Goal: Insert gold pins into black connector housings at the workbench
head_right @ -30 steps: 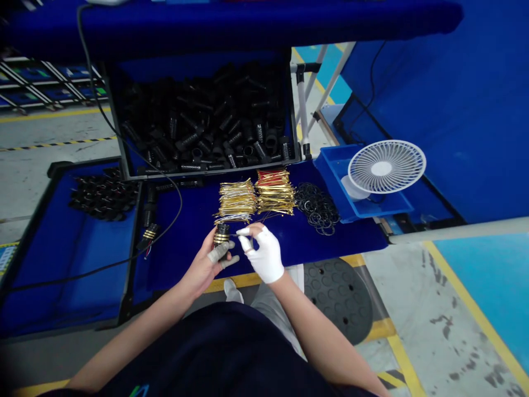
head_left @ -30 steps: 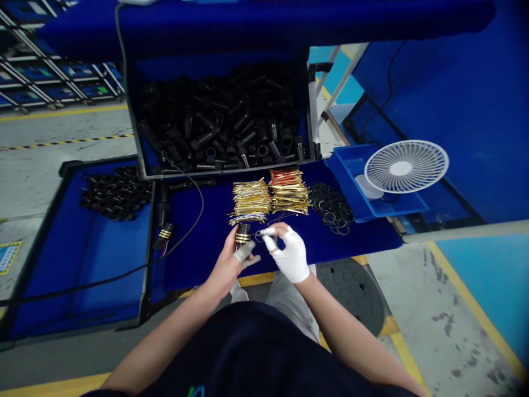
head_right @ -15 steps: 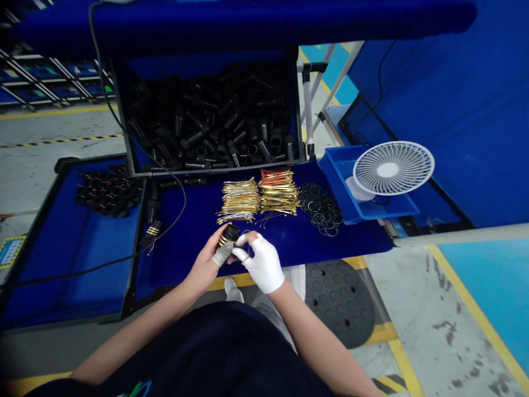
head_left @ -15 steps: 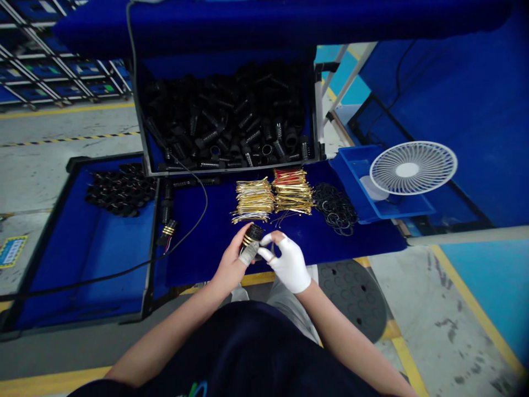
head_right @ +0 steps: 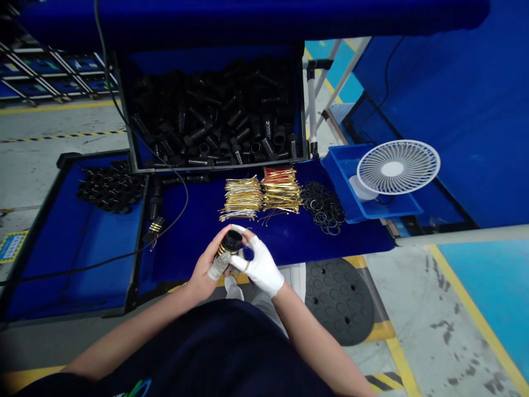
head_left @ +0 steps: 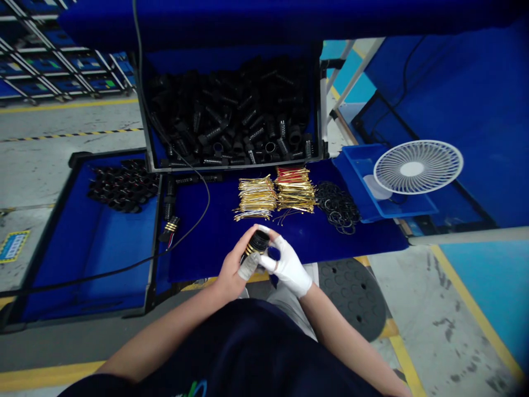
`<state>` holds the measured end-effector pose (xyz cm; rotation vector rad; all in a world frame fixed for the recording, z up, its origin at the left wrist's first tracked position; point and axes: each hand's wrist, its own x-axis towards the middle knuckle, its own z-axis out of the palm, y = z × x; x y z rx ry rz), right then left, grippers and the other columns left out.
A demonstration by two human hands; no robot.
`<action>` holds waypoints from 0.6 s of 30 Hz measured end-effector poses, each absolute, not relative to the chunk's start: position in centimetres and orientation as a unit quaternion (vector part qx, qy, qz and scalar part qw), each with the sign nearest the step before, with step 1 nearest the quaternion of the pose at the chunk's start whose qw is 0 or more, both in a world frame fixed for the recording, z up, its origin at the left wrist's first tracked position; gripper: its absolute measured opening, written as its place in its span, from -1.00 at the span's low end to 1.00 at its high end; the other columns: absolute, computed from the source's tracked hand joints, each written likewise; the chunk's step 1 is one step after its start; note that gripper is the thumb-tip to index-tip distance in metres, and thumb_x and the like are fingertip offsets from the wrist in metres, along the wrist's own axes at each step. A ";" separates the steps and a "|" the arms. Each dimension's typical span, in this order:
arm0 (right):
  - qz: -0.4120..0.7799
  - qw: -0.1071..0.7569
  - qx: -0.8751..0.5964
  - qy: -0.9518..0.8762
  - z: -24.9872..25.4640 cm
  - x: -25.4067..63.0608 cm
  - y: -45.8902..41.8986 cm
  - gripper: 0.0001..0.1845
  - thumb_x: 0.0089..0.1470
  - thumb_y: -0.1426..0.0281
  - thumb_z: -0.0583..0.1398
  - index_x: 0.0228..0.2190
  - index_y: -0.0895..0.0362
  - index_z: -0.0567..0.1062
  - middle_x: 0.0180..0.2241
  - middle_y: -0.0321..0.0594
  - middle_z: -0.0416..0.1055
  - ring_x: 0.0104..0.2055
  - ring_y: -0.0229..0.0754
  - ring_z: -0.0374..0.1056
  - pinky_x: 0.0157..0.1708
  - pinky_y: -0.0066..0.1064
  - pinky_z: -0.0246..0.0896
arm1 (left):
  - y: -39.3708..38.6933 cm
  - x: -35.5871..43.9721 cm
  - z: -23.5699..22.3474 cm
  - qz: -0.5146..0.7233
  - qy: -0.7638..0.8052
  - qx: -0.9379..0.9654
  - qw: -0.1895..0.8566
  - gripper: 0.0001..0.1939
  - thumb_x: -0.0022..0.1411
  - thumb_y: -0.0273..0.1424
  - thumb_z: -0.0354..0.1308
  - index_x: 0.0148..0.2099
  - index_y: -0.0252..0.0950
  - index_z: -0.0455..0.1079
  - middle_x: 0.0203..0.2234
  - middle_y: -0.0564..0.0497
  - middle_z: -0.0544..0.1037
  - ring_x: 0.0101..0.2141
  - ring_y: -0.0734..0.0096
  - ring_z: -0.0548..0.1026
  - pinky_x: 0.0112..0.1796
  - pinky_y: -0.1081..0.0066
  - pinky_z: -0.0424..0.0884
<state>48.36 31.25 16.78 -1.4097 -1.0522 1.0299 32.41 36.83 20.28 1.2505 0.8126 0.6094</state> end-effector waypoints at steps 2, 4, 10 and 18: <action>0.428 0.513 -0.586 -0.459 17.1 48.4 31.2 -0.42 0.01 0.23 0.37 0.06 0.07 0.44 0.00 -0.09 0.49 0.02 0.00 0.43 0.07 -0.15 0.33 | 36.9 32.4 20.7 0.261 0.342 0.559 0.709 -0.35 0.29 -0.10 0.17 0.36 -0.18 0.27 0.21 -0.14 0.42 0.20 -0.09 0.36 0.14 0.14 0.34; 0.394 0.508 -0.599 -0.477 17.5 48.3 31.2 -0.47 -0.02 0.23 0.39 0.00 0.07 0.50 -0.07 -0.12 0.51 -0.03 0.00 0.44 0.08 -0.14 0.31 | 37.0 32.4 20.9 0.274 0.338 0.575 0.693 -0.32 0.27 -0.08 0.20 0.36 -0.19 0.25 0.26 -0.13 0.38 0.27 -0.03 0.27 0.23 0.18 0.22; 0.457 0.509 -0.541 -0.489 17.9 48.1 31.9 -0.64 -0.13 0.17 0.42 -0.31 0.12 0.58 -0.29 -0.23 0.50 -0.21 -0.09 0.41 -0.11 -0.27 0.35 | 36.6 33.3 19.8 0.192 0.427 0.429 0.772 -0.11 0.20 0.26 -0.01 0.29 -0.33 0.29 -0.38 -0.10 0.62 -0.56 0.36 0.49 -0.50 0.38 0.44; 0.638 0.501 -0.518 -0.271 16.1 48.0 30.7 -0.53 -0.08 0.19 0.40 -0.15 0.19 0.59 -0.44 -0.28 0.43 -0.63 -0.44 0.02 -0.67 -0.55 -0.07 | 36.3 33.4 19.9 0.132 0.423 0.255 0.860 -0.15 0.16 0.35 -0.14 -0.14 -0.35 0.49 -0.68 0.03 0.44 -0.72 0.51 0.30 -0.64 0.51 0.25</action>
